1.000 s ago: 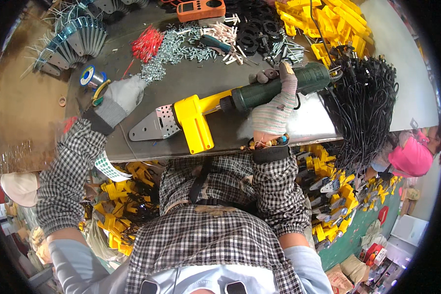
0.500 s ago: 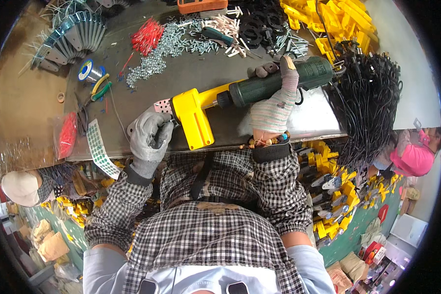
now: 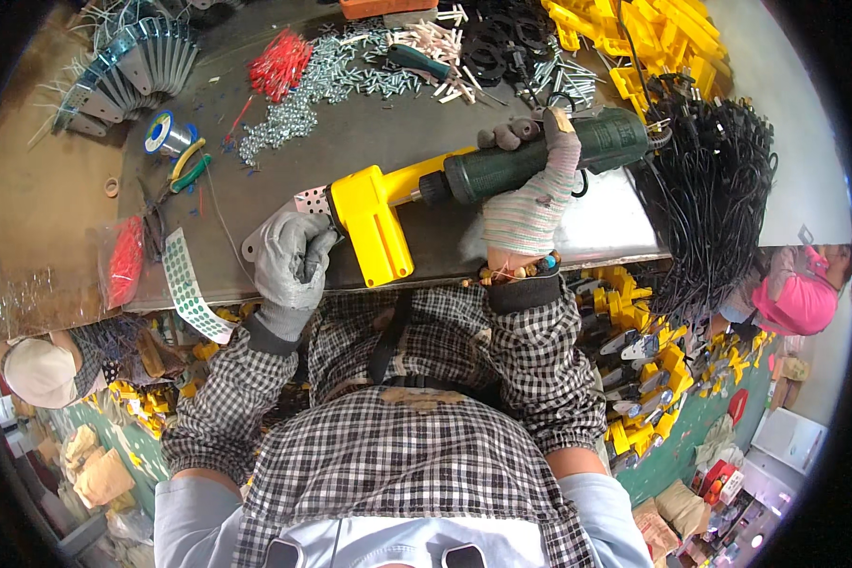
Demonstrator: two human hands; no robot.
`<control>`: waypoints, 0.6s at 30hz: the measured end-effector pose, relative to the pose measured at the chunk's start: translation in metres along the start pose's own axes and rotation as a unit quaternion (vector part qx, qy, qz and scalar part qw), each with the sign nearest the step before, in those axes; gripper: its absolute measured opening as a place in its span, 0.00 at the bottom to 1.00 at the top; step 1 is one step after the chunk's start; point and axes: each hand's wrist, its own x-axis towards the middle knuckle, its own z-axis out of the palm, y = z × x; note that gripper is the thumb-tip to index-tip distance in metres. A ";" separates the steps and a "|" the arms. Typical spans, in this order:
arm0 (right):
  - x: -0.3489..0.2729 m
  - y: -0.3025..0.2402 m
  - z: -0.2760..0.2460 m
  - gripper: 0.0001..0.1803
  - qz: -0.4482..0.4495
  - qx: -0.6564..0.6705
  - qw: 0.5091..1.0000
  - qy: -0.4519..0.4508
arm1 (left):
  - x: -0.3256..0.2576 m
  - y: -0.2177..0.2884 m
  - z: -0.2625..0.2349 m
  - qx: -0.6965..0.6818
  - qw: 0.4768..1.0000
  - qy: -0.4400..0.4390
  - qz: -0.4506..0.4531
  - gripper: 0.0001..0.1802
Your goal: The person assembles yellow plastic housings with wires and connectors by using an electric screwdriver, a soldering iron, and a heat gun to secure heat-shrink tubing.
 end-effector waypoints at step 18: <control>-0.001 0.006 -0.006 0.18 -0.026 0.008 1.000 -0.002 | 0.004 0.001 0.004 0.019 0.999 -0.040 0.008 0.14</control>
